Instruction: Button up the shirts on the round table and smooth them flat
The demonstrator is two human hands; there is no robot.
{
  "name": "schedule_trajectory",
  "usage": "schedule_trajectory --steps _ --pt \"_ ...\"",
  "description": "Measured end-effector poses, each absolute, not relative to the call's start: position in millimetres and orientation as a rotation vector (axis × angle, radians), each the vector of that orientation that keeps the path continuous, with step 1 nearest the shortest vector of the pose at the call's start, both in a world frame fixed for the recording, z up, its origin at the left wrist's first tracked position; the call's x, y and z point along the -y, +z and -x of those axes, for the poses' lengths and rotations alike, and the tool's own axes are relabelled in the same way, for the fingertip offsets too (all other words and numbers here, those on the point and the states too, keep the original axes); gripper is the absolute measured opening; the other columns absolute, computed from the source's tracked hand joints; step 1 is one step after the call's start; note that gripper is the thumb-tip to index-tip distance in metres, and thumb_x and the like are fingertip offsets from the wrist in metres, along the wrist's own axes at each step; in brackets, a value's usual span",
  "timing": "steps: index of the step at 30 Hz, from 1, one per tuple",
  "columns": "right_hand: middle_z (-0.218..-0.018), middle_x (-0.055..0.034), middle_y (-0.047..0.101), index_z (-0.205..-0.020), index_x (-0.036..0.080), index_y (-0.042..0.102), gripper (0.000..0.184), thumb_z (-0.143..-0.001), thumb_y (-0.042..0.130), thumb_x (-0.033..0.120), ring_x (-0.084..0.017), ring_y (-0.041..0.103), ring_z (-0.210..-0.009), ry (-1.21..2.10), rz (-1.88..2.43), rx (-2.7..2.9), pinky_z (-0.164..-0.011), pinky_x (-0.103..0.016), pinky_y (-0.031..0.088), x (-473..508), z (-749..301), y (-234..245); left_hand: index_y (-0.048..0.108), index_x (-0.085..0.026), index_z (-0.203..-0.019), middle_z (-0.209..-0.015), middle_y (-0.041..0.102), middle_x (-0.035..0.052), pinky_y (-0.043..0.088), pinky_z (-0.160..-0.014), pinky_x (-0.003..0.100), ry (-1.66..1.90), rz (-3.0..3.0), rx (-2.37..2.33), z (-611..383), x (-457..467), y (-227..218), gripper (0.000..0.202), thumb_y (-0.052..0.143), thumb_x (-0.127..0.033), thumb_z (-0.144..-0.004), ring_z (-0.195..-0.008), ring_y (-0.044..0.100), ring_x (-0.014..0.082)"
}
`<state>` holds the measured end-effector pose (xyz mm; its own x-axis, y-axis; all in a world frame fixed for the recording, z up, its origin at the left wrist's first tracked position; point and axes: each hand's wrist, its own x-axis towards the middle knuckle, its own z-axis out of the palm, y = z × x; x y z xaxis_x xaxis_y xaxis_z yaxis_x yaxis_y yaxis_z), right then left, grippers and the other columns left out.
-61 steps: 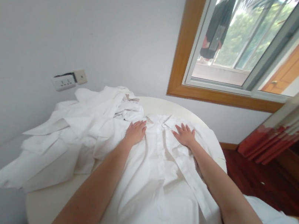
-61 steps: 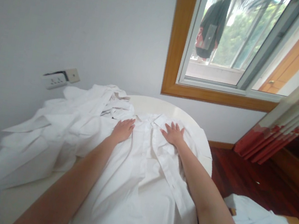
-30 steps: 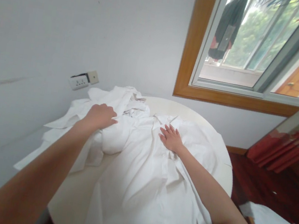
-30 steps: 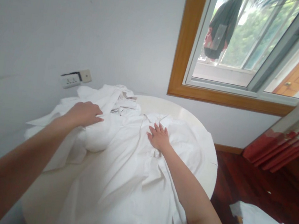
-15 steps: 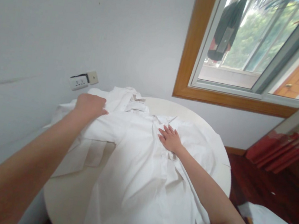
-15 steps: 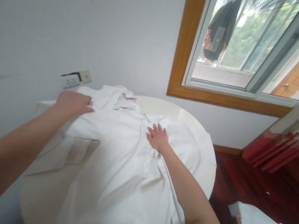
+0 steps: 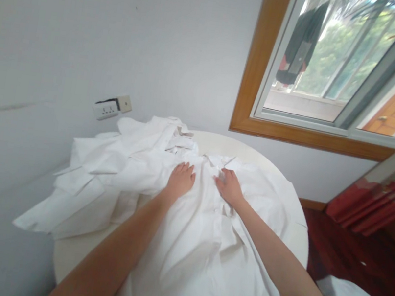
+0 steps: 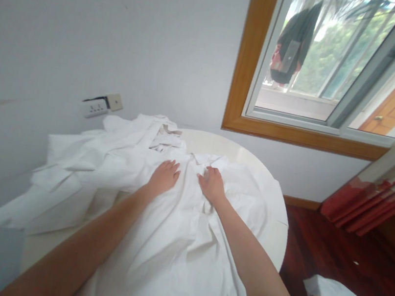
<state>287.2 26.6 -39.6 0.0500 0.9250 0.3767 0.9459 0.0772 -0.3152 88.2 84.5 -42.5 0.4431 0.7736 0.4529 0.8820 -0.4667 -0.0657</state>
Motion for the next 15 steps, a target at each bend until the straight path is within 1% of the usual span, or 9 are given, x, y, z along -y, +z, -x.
schedule_trajectory --steps 2,4,6,9,11,13,15 --pt "-0.117 -0.0153 0.056 -0.119 0.010 0.054 0.043 -0.093 0.039 0.040 -0.019 0.052 -0.109 -0.030 1.889 1.742 -0.096 -0.027 0.037 -31.8 -288.8 -38.3 0.052 -0.016 -0.129 -0.136 0.050 0.0131 0.032 -0.106 0.043 -0.542 2.443 1.449 -81.6 -88.8 -53.4 0.045 0.035 -0.034 -0.092 -0.128 0.042 0.0256" --pt "-0.108 -0.0135 0.059 -0.106 0.011 0.062 0.038 -0.094 0.038 0.038 -0.018 0.054 -0.103 0.002 1.926 1.699 -0.093 -0.025 0.038 -35.7 -289.4 -37.2 0.050 -0.015 -0.131 -0.137 0.049 0.0141 0.031 -0.108 0.043 -0.545 2.471 1.459 -78.3 -92.0 -57.5 0.048 0.035 -0.038 -0.092 -0.130 0.040 0.0262" --pt "-0.101 -0.0118 0.061 -0.098 0.013 0.066 0.037 -0.094 0.037 0.036 -0.018 0.054 -0.101 0.013 1.954 1.709 -0.092 -0.025 0.037 -38.0 -288.9 -36.1 0.050 -0.015 -0.132 -0.138 0.048 0.0147 0.030 -0.108 0.043 -0.550 2.481 1.467 -78.5 -93.7 -58.3 0.050 0.034 -0.039 -0.092 -0.131 0.039 0.0266" --pt "-0.103 -0.0106 0.061 -0.099 0.018 0.069 0.036 -0.093 0.039 0.037 -0.021 0.053 -0.102 -0.015 2.039 1.691 -0.091 -0.029 0.037 -41.4 -286.5 -32.4 0.050 -0.015 -0.132 -0.139 0.047 0.0147 0.031 -0.108 0.043 -0.553 2.475 1.476 -80.7 -94.3 -58.7 0.051 0.034 -0.040 -0.092 -0.131 0.040 0.0273" --pt "-0.107 -0.0112 0.060 -0.100 0.021 0.070 0.038 -0.091 0.041 0.044 -0.025 0.051 -0.105 -0.007 2.141 1.645 -0.089 -0.034 0.038 -46.9 -283.9 -28.0 0.050 -0.015 -0.132 -0.138 0.048 0.0143 0.031 -0.108 0.043 -0.562 2.466 1.478 -81.4 -93.9 -59.2 0.050 0.034 -0.040 -0.091 -0.130 0.040 0.0275" --pt "-0.109 -0.0129 0.059 -0.097 0.021 0.071 0.044 -0.088 0.043 0.053 -0.029 0.049 -0.108 0.046 2.250 1.595 -0.087 -0.039 0.038 -55.1 -280.6 -23.1 0.051 -0.015 -0.132 -0.138 0.048 0.0141 0.031 -0.108 0.043 -0.571 2.464 1.479 -81.4 -93.3 -59.0 0.050 0.035 -0.040 -0.091 -0.130 0.041 0.0273" --pt "-0.110 -0.0143 0.059 -0.096 0.019 0.071 0.045 -0.085 0.047 0.055 -0.032 0.047 -0.109 0.087 2.320 1.572 -0.087 -0.041 0.038 -63.4 -277.8 -19.5 0.050 -0.014 -0.132 -0.138 0.048 0.0142 0.031 -0.109 0.042 -0.575 2.468 1.485 -81.0 -92.6 -58.0 0.051 0.035 -0.040 -0.091 -0.130 0.041 0.0266"
